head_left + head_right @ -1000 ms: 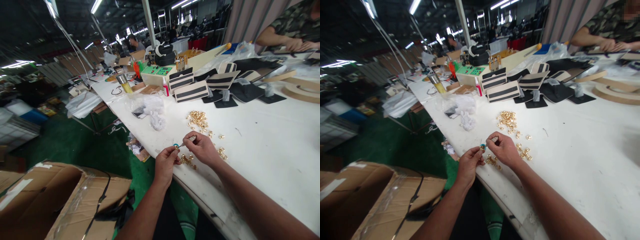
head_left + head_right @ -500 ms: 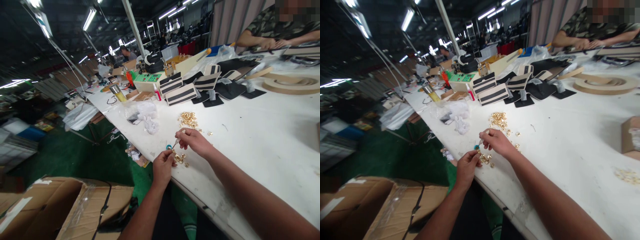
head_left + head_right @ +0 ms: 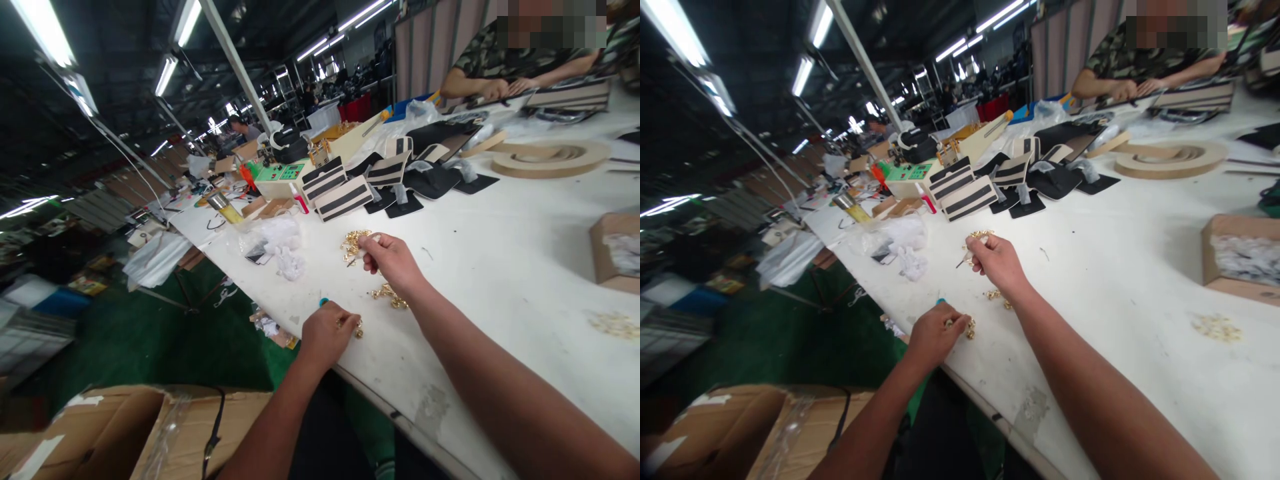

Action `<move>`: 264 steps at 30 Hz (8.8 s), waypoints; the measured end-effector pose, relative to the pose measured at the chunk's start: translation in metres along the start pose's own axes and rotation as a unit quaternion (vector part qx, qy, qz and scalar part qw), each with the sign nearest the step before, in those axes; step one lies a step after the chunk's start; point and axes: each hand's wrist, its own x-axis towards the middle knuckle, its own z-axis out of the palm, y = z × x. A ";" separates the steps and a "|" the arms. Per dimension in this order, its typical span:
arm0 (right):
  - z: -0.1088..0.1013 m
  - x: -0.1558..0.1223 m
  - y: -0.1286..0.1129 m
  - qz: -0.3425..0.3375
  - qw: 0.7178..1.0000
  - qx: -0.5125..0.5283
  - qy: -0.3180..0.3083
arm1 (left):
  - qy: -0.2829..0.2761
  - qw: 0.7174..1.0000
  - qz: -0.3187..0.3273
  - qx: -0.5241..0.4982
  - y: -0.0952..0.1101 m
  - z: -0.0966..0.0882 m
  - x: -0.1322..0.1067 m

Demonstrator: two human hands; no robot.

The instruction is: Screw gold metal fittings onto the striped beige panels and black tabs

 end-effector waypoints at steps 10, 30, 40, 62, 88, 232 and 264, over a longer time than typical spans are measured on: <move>-0.002 0.002 0.002 -0.011 1.000 0.010 -0.002 | -0.099 0.982 0.098 0.128 0.023 0.024 0.064; 0.023 -0.008 0.040 0.018 0.989 -0.114 -0.089 | -0.027 0.883 -0.091 -0.460 0.002 0.008 -0.012; 0.040 -0.021 0.077 -0.001 0.936 -0.290 -0.200 | 0.004 0.817 -0.136 -0.560 -0.009 0.018 -0.039; 0.042 -0.023 0.072 0.020 0.955 -0.236 -0.180 | 0.038 0.822 -0.167 -0.543 -0.017 0.026 -0.039; 0.034 -0.025 0.034 -0.006 0.971 -0.166 -0.173 | 0.179 0.728 -0.195 -0.633 -0.009 0.035 -0.034; -0.041 -0.055 0.025 0.042 0.957 0.178 0.224 | 0.128 0.985 0.025 -0.116 -0.006 0.027 -0.015; -0.015 -0.075 0.049 0.025 0.998 -0.045 0.027 | 0.111 0.874 -0.137 -0.453 -0.017 0.040 -0.029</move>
